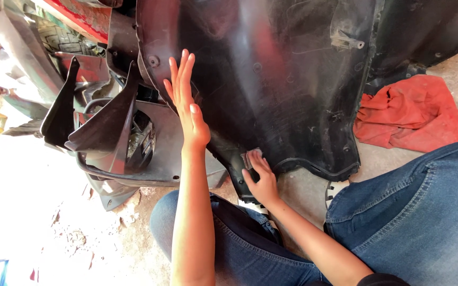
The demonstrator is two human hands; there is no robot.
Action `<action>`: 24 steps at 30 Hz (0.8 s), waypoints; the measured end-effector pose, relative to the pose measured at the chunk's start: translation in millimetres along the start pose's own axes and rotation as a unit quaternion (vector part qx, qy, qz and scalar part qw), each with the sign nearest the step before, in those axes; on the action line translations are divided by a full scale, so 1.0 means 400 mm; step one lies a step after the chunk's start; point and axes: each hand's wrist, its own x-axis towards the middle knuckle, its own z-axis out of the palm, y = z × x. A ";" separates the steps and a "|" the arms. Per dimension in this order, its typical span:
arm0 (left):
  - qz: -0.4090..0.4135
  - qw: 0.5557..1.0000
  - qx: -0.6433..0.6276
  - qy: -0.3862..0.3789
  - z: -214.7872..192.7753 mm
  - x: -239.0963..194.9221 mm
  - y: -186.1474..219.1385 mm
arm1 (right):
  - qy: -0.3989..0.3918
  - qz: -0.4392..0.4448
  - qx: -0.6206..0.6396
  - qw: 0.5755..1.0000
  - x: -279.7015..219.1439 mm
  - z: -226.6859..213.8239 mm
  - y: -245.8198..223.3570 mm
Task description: The person sands the surface of a black motorcycle part using a sanding block held in the right hand. They move the block back and forth across the curved surface, occasionally repositioning the part with their left hand. The task continues for the duration of the video.
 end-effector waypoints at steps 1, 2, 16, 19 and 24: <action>-0.001 1.000 0.001 0.001 0.000 -0.002 -0.001 | -0.002 0.000 0.000 1.000 -0.009 -0.004 0.026; 0.002 1.000 -0.002 -0.002 -0.002 -0.002 -0.003 | -0.015 -0.002 -0.009 1.000 -0.015 -0.004 0.051; 0.006 1.000 -0.001 -0.001 -0.002 -0.004 -0.005 | -0.036 -0.105 -0.205 0.972 -0.027 0.004 0.147; 0.016 1.000 -0.002 0.002 -0.002 -0.001 -0.006 | -0.115 0.094 -0.191 0.970 -0.016 0.007 0.166; 0.009 1.000 0.002 0.002 0.003 -0.004 -0.005 | -0.007 -0.115 -0.205 0.972 -0.024 0.021 0.131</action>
